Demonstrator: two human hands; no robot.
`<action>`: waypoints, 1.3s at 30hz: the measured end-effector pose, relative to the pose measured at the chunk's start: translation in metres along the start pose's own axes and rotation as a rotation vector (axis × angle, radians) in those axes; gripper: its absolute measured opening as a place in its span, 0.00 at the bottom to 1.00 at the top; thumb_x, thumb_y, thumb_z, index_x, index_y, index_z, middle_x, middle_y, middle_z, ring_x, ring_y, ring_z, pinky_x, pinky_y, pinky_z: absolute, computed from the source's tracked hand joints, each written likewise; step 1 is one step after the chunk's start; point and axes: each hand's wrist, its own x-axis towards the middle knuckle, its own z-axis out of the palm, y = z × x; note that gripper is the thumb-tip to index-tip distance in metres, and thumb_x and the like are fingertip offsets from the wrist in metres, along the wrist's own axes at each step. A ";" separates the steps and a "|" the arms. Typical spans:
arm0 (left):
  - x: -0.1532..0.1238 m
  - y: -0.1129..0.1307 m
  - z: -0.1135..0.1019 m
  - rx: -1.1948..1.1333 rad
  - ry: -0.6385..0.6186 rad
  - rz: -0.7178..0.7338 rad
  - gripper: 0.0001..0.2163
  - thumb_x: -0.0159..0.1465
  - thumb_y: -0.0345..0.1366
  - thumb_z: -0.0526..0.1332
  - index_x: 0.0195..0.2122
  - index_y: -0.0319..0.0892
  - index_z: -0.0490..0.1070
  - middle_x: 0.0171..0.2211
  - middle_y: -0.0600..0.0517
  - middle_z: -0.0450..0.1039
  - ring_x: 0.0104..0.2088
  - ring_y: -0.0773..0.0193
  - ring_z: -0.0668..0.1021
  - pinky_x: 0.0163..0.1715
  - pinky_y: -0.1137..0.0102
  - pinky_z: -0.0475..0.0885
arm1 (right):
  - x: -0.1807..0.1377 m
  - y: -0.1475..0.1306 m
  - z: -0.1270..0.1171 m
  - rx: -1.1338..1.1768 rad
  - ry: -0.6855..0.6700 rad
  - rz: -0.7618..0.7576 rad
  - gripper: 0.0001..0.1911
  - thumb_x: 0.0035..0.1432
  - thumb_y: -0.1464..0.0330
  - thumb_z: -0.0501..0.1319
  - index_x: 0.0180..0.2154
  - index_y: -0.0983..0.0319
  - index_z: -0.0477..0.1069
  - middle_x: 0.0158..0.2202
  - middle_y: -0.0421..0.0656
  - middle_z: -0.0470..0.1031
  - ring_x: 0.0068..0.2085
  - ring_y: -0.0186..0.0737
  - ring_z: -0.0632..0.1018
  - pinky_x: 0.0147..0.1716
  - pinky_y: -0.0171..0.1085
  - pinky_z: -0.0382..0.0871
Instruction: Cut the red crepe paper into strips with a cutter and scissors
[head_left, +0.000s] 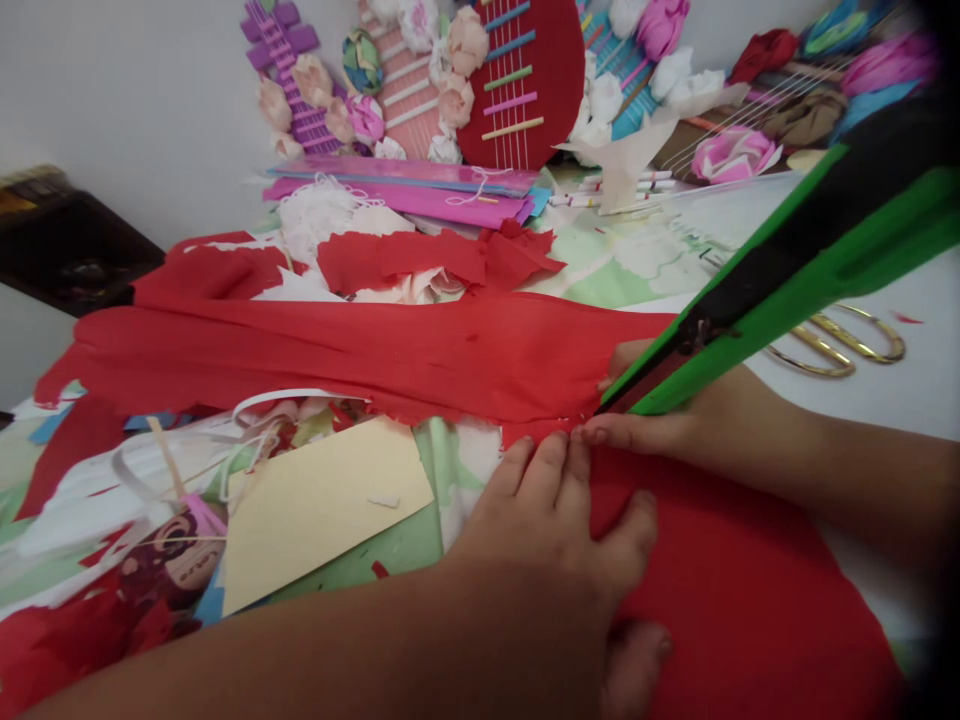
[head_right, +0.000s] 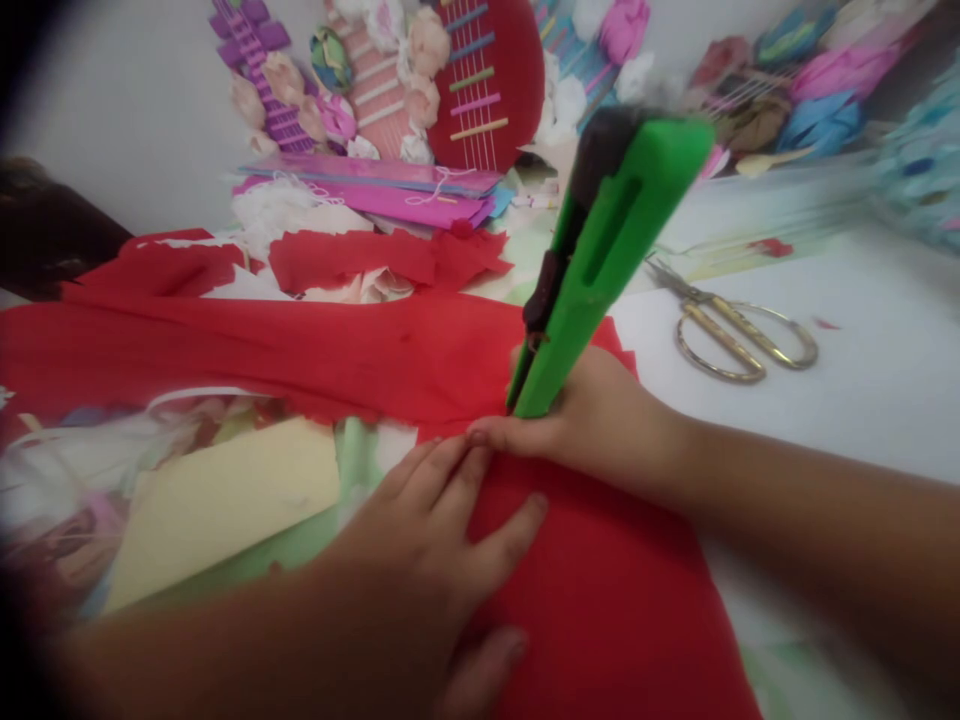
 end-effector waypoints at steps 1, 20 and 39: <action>0.000 0.000 0.000 -0.002 -0.005 0.000 0.29 0.56 0.51 0.52 0.56 0.42 0.59 0.54 0.31 0.58 0.54 0.33 0.61 0.45 0.42 0.57 | 0.000 0.000 0.000 -0.001 0.012 0.018 0.19 0.41 0.52 0.62 0.21 0.61 0.61 0.20 0.37 0.65 0.23 0.33 0.68 0.22 0.34 0.60; -0.004 -0.001 0.005 -0.042 0.059 -0.001 0.30 0.56 0.54 0.53 0.56 0.44 0.58 0.56 0.31 0.55 0.56 0.34 0.57 0.47 0.43 0.56 | 0.000 0.002 -0.005 0.146 -0.016 -0.016 0.20 0.38 0.53 0.64 0.19 0.62 0.62 0.18 0.36 0.63 0.20 0.30 0.63 0.18 0.32 0.55; -0.004 -0.002 0.005 -0.084 0.002 0.023 0.32 0.54 0.60 0.51 0.56 0.48 0.59 0.57 0.33 0.54 0.57 0.33 0.52 0.48 0.42 0.54 | -0.001 0.003 0.001 -0.030 -0.027 -0.128 0.19 0.42 0.54 0.62 0.19 0.62 0.60 0.18 0.35 0.63 0.20 0.29 0.65 0.19 0.32 0.57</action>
